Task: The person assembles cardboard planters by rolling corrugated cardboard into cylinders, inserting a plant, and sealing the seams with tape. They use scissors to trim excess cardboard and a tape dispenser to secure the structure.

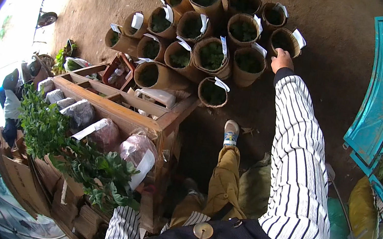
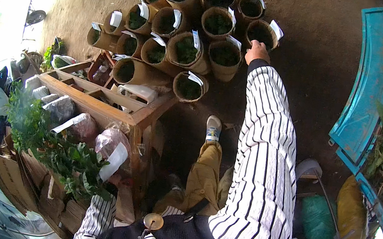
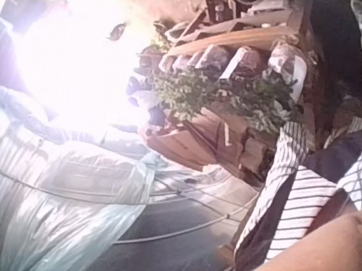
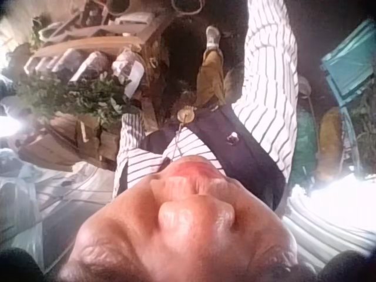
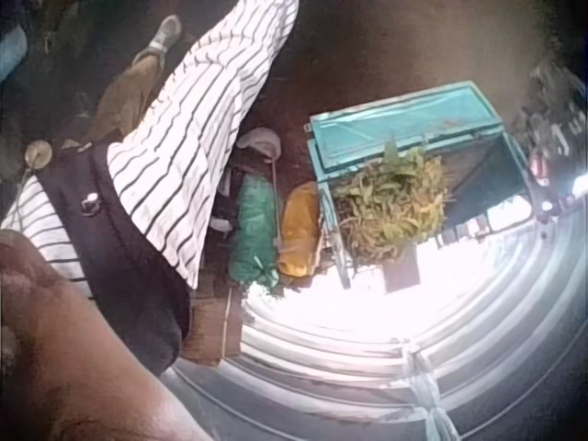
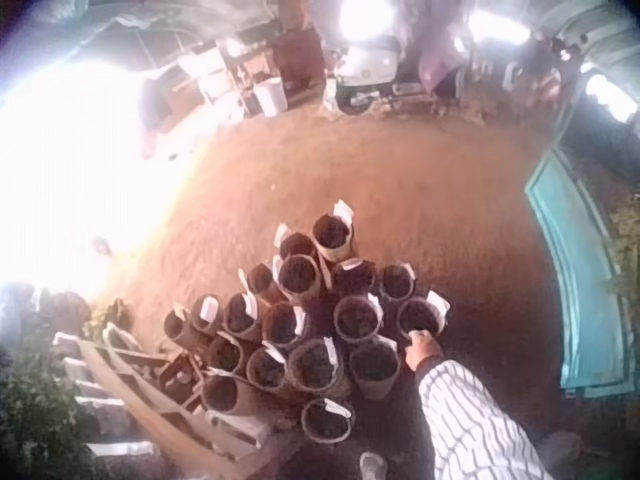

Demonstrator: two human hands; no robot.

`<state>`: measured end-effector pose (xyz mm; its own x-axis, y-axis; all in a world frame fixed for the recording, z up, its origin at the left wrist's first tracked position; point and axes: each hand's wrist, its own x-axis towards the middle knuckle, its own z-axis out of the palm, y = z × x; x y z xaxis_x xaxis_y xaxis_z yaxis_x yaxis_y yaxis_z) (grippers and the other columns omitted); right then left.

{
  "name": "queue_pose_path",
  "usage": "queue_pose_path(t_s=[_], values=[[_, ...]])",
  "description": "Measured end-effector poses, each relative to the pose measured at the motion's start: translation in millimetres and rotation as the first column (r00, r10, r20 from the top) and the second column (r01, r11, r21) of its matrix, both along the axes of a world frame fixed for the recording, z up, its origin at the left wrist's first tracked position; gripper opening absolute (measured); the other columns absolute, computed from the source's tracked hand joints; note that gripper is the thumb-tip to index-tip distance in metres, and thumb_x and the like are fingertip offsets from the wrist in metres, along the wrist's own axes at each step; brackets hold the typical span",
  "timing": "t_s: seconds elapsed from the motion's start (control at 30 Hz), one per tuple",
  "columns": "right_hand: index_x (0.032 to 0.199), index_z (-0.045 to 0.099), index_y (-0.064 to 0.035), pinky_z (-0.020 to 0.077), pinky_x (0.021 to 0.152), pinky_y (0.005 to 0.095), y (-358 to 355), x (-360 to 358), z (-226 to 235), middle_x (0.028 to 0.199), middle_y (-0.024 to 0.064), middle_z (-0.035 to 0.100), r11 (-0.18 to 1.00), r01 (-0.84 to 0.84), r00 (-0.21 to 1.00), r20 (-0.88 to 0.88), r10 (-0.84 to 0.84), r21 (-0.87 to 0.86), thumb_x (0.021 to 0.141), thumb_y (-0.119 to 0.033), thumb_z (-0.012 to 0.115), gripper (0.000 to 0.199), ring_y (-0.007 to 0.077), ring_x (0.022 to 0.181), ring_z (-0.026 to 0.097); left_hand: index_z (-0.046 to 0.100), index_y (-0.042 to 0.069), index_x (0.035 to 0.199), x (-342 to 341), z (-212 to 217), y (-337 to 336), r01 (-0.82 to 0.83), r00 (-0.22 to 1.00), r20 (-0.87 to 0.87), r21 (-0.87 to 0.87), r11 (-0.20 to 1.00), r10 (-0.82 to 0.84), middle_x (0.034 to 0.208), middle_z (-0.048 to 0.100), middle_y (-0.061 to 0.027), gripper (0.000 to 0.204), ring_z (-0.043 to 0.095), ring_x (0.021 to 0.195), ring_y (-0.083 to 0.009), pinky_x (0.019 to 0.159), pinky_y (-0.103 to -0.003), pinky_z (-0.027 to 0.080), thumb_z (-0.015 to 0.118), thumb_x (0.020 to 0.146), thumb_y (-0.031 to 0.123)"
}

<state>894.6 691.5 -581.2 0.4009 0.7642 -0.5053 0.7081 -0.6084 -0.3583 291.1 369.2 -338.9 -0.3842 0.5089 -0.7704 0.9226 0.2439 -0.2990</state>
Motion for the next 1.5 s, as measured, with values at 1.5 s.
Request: queue_pose_path(t_s=[1.5], values=[[0.109,0.062,-0.0043,0.0522,0.077,0.0266,-358,-415,730,0.11,0.0044,0.057,0.06,0.846,-0.27,0.329,0.905,0.53,0.079,-0.002,0.068,0.03,0.018,0.1,0.056,0.068,0.012,0.088,-80,14,-115,-0.335,0.912,0.4,0.852,0.402,-0.088,0.109,0.063,-0.01,0.022,0.056,0.104,-0.0351,0.084,-0.049,0.051,0.066,0.067,0.017]])
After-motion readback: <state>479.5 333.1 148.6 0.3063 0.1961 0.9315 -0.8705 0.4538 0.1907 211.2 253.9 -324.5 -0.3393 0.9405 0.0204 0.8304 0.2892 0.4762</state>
